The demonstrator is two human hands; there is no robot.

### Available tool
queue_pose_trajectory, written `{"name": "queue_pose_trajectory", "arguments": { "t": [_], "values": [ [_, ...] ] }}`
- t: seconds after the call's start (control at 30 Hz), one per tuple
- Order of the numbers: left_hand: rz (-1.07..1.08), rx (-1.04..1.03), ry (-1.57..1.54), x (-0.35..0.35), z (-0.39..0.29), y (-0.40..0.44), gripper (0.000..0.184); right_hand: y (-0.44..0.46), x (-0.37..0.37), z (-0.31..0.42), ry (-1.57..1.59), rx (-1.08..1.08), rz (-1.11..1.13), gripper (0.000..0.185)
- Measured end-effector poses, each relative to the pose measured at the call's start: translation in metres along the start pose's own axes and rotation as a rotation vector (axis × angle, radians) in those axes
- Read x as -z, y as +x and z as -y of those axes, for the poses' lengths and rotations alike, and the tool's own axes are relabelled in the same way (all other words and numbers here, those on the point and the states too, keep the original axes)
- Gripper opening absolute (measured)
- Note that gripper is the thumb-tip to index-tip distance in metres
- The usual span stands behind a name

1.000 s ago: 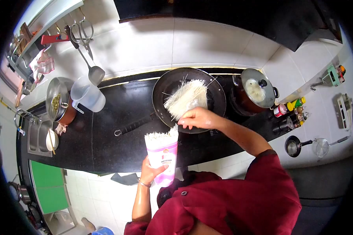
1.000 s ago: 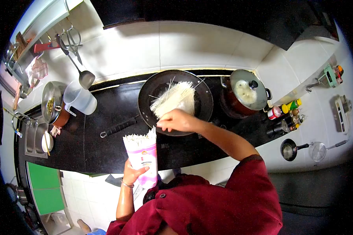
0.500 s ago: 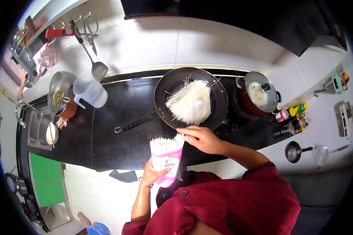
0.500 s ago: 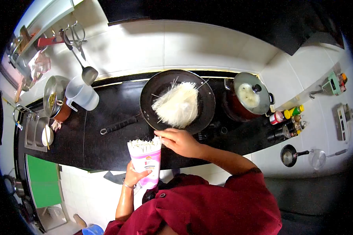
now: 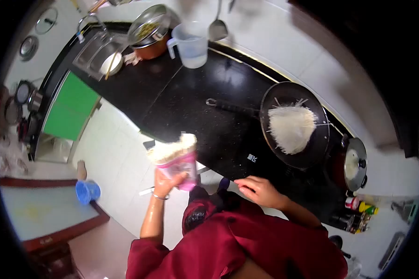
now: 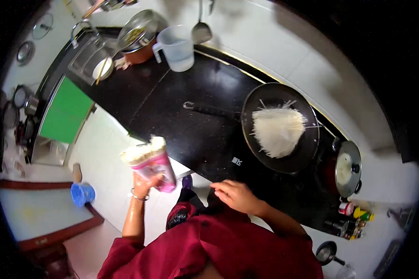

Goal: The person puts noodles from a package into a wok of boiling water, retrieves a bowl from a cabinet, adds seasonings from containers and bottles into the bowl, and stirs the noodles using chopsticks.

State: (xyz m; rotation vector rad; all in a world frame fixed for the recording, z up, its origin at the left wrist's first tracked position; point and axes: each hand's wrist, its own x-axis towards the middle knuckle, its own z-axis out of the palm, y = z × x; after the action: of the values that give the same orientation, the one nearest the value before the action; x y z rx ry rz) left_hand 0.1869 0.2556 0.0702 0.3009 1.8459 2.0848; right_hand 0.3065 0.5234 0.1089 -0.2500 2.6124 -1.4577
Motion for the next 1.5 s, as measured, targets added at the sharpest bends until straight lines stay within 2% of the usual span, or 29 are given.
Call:
{"name": "queue_pose_trajectory", "arguments": {
  "t": [0.1,0.17,0.2,0.3,0.43,0.53,0.63,0.7,0.77,0.83,0.9,0.93,1.07,1.17,1.27,1.43,1.5],
  "values": [
    [-0.243,-0.063,0.194,0.067,0.002,-0.018,0.049,0.008,-0.032,-0.006,0.027,-0.041,0.145,0.023],
    [-0.316,0.005,0.3,0.108,0.0,-0.028,0.048,0.016,-0.046,-0.002,0.072,-0.117,0.205,0.024],
    [-0.281,0.058,0.264,0.131,0.006,-0.03,0.047,0.02,-0.055,-0.005,0.058,-0.107,0.205,0.024],
    [-0.366,0.052,0.347,0.183,0.033,-0.034,0.043,0.034,-0.083,-0.01,0.045,-0.19,0.236,0.025],
    [-0.257,0.104,0.494,0.243,0.09,-0.03,0.042,0.053,-0.119,-0.006,-0.048,-0.349,0.297,0.026],
    [-0.142,0.149,0.594,0.267,0.134,-0.018,0.038,0.065,-0.149,-0.009,0.003,-0.49,0.415,0.029],
    [0.024,0.261,0.621,0.281,0.172,-0.005,0.036,0.071,-0.174,-0.007,-0.042,-0.548,0.393,0.03],
    [0.139,0.267,0.626,0.28,0.196,0.007,0.033,0.062,-0.185,-0.013,-0.033,-0.601,0.346,0.03],
    [0.223,0.248,0.662,0.28,0.244,0.015,0.033,0.049,-0.194,-0.021,-0.123,-0.686,0.391,0.031],
    [0.284,0.263,0.66,0.263,0.243,0.029,0.035,0.038,-0.199,-0.021,-0.117,-0.696,0.328,0.032],
    [0.334,0.316,0.68,0.244,0.244,0.046,0.034,0.028,-0.204,-0.021,-0.069,-0.846,0.337,0.034],
    [0.358,0.315,0.722,0.233,0.249,0.056,0.033,0.019,-0.209,-0.026,-0.064,-0.855,0.301,0.034],
    [0.439,0.359,0.711,0.193,0.285,0.094,0.034,-0.008,-0.224,-0.044,0.017,-0.945,0.221,0.032],
    [0.553,0.324,1.0,0.165,0.322,0.124,0.043,-0.025,-0.231,-0.052,0.12,-1.056,0.134,0.032],
    [0.666,0.309,1.218,0.144,0.36,0.142,0.042,-0.052,-0.242,-0.059,0.138,-1.12,0.049,0.035],
    [0.741,0.311,1.412,0.111,0.405,0.164,0.041,-0.107,-0.267,-0.079,0.211,-1.228,-0.06,0.039],
    [0.749,0.308,1.453,0.101,0.417,0.168,0.041,-0.118,-0.268,-0.079,0.279,-1.387,-0.024,0.038]
  ]
}}
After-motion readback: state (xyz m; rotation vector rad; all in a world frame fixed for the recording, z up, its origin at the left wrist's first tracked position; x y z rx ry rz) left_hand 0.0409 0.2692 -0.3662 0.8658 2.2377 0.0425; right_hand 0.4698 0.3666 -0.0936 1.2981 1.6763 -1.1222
